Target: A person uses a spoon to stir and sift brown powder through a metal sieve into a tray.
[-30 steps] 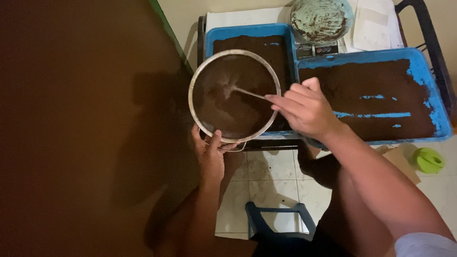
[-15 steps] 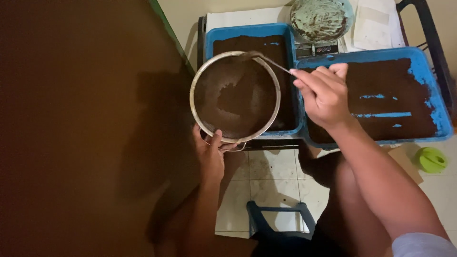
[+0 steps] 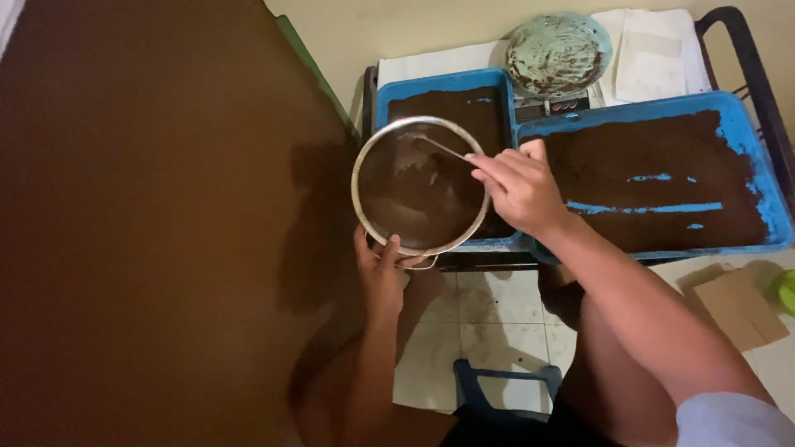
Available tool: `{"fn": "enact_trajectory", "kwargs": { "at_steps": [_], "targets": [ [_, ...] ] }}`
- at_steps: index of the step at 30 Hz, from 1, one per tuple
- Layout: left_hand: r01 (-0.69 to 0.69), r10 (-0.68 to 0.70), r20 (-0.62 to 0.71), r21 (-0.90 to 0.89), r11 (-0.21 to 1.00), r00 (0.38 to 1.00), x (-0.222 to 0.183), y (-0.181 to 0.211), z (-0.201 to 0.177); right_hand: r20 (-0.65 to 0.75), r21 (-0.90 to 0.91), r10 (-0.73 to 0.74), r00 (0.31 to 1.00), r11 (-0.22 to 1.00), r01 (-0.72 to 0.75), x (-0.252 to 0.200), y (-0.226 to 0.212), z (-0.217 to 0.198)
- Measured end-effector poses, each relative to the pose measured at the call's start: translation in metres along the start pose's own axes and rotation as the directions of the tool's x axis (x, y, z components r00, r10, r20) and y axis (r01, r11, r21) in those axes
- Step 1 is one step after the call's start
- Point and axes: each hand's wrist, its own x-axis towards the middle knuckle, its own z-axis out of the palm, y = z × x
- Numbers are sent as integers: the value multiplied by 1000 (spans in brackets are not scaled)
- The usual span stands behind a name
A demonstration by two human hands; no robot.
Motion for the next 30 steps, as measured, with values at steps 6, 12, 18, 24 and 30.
{"fn": "enact_trajectory", "kwargs": {
  "at_steps": [6, 12, 18, 24, 30],
  "targets": [
    [9, -14, -108, -51, 999, 994, 9, -16, 5, 45, -43, -73, 996, 996, 75, 12, -7, -9],
    [-17, 6, -103, -99, 995, 995, 22, -21, 18, 73, -94, -58, 996, 993, 65, 2, 21, -4],
    [68, -88, -163, -126, 990, 983, 64, -19, 11, -84, 131, 162, 983, 980, -150, 2, 38, -33],
    [50, -66, -137, -115, 992, 988, 77, 33, 38, -99, 392, 403, 910, 856, -337, -22, 61, -59],
    [39, -48, -102, -88, 995, 994, 90, 34, 37, -105, 469, 529, 842, 773, -427, -19, 57, -75]
  ]
}}
